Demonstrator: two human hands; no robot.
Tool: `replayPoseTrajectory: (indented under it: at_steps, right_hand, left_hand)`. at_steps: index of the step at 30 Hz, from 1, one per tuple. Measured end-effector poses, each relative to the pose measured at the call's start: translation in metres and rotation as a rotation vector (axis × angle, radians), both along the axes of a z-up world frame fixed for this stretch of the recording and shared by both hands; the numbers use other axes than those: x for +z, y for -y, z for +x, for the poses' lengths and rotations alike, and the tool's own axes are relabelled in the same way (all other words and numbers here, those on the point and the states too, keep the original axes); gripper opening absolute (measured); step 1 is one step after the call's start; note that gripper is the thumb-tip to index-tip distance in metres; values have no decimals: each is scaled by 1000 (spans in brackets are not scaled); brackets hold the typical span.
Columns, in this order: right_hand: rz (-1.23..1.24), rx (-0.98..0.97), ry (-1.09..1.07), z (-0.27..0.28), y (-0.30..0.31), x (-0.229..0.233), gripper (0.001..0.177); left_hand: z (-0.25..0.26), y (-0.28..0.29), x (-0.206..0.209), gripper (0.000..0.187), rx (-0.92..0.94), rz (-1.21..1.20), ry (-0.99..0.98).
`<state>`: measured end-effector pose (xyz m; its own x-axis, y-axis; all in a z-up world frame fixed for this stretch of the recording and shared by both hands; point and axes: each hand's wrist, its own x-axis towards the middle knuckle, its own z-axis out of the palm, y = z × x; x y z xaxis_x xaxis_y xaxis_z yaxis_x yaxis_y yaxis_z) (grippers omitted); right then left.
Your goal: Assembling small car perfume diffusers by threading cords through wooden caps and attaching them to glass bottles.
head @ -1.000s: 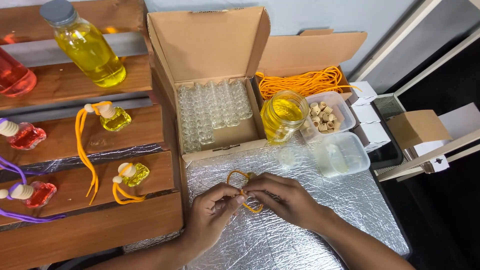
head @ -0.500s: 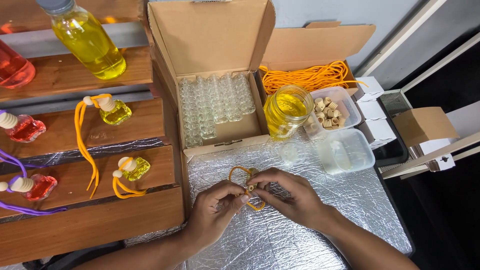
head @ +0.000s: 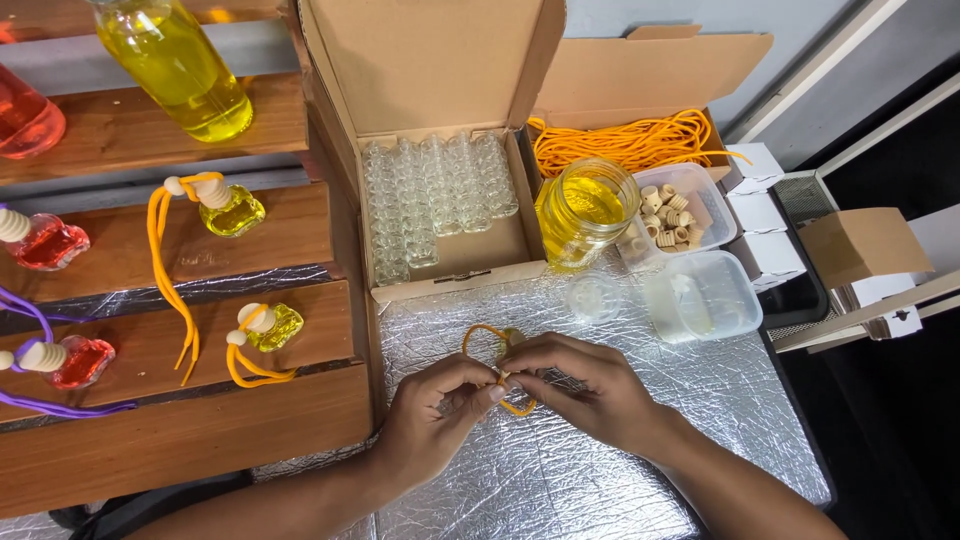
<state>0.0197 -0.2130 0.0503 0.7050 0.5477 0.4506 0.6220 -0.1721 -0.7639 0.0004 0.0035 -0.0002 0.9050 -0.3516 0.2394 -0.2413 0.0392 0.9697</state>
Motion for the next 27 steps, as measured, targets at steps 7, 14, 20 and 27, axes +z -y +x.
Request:
replayPoseTrajectory:
  at_steps: [7,14,20,27]
  right_hand:
    - [3,21,-59,0,-3,3,28]
    - [-4,-2,-75,1,-2,-3,29]
    - [-23,19,-132,1,-4,1,27]
    - [-11,20,-137,1,-3,-3,25]
  left_hand:
    - [0,1,-2,12,-3,-16,-55]
    - [0,-1,-7,11,-9,4,-16]
    - [0,-1,-18,5,15,21,-36]
    - [0,0,-16,8,35,27,-86]
